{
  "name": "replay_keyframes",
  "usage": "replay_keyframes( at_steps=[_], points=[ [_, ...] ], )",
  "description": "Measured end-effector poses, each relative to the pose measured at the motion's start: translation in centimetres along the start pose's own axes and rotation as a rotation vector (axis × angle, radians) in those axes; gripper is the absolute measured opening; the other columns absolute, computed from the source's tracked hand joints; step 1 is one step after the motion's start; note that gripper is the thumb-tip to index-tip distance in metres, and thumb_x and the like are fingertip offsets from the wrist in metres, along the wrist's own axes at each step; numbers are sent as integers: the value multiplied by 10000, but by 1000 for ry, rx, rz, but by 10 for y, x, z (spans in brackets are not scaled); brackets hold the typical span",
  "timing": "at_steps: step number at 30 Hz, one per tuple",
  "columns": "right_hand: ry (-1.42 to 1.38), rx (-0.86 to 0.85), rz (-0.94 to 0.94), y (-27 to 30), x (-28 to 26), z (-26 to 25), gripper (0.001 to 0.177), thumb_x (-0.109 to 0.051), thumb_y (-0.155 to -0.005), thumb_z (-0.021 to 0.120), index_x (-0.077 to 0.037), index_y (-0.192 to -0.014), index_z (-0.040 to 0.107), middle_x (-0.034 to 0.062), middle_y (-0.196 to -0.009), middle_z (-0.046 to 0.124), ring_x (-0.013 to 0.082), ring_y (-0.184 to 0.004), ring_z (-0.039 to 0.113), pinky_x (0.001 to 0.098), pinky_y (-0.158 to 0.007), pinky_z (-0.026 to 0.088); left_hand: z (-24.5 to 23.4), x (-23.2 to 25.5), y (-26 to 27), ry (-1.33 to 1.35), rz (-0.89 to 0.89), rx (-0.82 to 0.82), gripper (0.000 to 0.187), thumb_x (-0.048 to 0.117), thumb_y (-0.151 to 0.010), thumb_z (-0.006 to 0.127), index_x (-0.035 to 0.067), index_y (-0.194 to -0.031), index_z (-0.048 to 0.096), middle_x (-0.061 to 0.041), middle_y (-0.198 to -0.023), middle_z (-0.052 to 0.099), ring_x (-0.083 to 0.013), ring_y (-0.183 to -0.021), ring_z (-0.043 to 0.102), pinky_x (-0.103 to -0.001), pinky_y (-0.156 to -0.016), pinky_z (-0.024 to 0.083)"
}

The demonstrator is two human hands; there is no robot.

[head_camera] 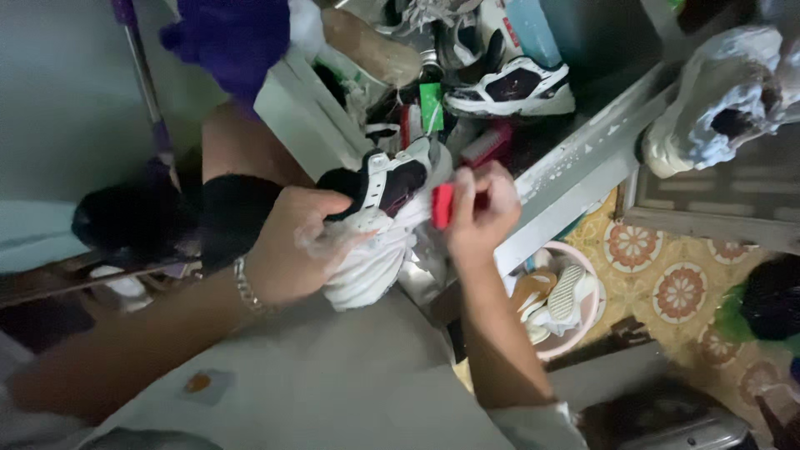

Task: The person cleans a pair of black and white sneakers by scrubbing the outer surfaces and inside the tongue with brushes and a soapy cleaning solution near a sink.

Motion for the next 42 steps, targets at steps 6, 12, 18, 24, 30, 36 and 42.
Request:
replay_keyframes(
  at_steps=[6,12,18,24,30,36,42],
  points=[
    [64,44,-36,-4,-4,19,430,6,-1222,632,-3,-803,536,227,-701,545,442,-625,505,512,-692,445,-13,-8,-7,58,34,-16,550,369,-944,1004,-66,-789,704,-79,-690,630,-159,-757,666,-193,-906,513],
    [-89,-148,1,-39,10,25,448,-101,-1168,790,-87,-773,578,151,-695,597,415,-649,559,515,-727,494,-27,-19,-28,115,55,-36,528,352,-971,976,-87,-826,720,-90,-736,676,-157,-810,706,-194,-939,516],
    [-145,-126,143,3,177,-2,421,9,-1147,820,-55,-857,520,117,-726,571,284,-738,524,486,-792,523,-31,-17,-27,169,60,-55,509,335,-997,948,-109,-863,735,-101,-782,721,-156,-863,747,-196,-971,519],
    [-134,-244,61,-25,26,26,440,-156,-1120,858,-113,-780,583,126,-696,558,376,-657,559,495,-752,515,-40,-129,20,-277,252,72,702,400,-909,1086,-74,-1369,851,-186,-1132,826,-304,-985,794,-426,-956,658],
    [-114,-117,93,-24,88,27,445,6,-1165,717,-50,-754,558,186,-665,569,404,-626,537,481,-747,517,-41,-83,-17,-162,210,-30,462,413,-927,1017,43,-1146,847,-45,-889,751,-201,-738,671,-326,-747,546],
    [33,-189,69,-41,80,19,436,-7,-1169,770,-77,-753,661,189,-693,677,475,-668,673,500,-754,573,-43,-32,-39,-25,110,-165,272,430,-950,934,184,-878,842,123,-598,662,-78,-441,523,-207,-496,410],
    [-237,98,1032,-45,224,22,511,-507,-1248,664,-30,-1393,776,162,-1264,837,370,-1243,773,528,-1155,591,-60,-1,-51,-922,318,-738,348,399,-1143,673,313,-819,767,34,-661,752,-196,-775,835,-461,-1151,584]
  ],
)
Point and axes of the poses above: each hand's wrist, its own y-axis away from the middle knuckle, its own z-axis out of the palm, x = y × z, the point moved 2 cm from there along -y, towards the middle knuckle
